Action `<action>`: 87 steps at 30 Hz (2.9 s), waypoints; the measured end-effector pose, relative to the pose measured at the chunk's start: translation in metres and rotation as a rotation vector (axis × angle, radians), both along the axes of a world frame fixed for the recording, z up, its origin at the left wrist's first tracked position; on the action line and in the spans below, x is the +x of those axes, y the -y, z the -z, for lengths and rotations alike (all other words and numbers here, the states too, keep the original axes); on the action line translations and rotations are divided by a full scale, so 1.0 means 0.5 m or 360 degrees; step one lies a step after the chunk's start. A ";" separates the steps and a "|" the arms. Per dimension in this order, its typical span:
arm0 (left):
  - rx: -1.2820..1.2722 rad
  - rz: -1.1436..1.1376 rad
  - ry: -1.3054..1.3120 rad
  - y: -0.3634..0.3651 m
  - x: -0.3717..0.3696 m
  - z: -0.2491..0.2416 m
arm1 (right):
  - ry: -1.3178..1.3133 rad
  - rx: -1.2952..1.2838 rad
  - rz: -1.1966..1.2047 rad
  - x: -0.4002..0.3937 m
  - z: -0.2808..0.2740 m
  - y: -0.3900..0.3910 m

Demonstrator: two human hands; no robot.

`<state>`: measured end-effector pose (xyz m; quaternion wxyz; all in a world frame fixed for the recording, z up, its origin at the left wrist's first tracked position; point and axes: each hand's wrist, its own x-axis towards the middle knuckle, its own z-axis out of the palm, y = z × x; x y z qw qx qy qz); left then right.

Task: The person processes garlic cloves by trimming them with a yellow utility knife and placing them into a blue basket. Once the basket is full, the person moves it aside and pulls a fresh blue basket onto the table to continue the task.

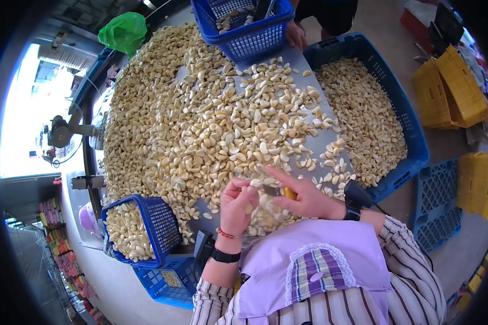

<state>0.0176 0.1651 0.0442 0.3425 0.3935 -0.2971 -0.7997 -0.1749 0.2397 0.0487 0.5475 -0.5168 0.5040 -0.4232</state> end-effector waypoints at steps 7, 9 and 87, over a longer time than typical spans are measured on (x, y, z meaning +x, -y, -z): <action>-0.0133 -0.0071 0.0126 -0.037 -0.044 -0.014 | 0.0004 0.0120 -0.0051 -0.006 -0.018 -0.003; -0.0284 -0.0054 0.0209 -0.039 -0.039 -0.008 | 0.0056 0.0131 -0.0028 -0.005 -0.026 0.003; -0.1920 -0.0310 0.2327 0.191 -0.022 0.078 | 0.1565 0.0836 0.0174 0.005 0.089 0.029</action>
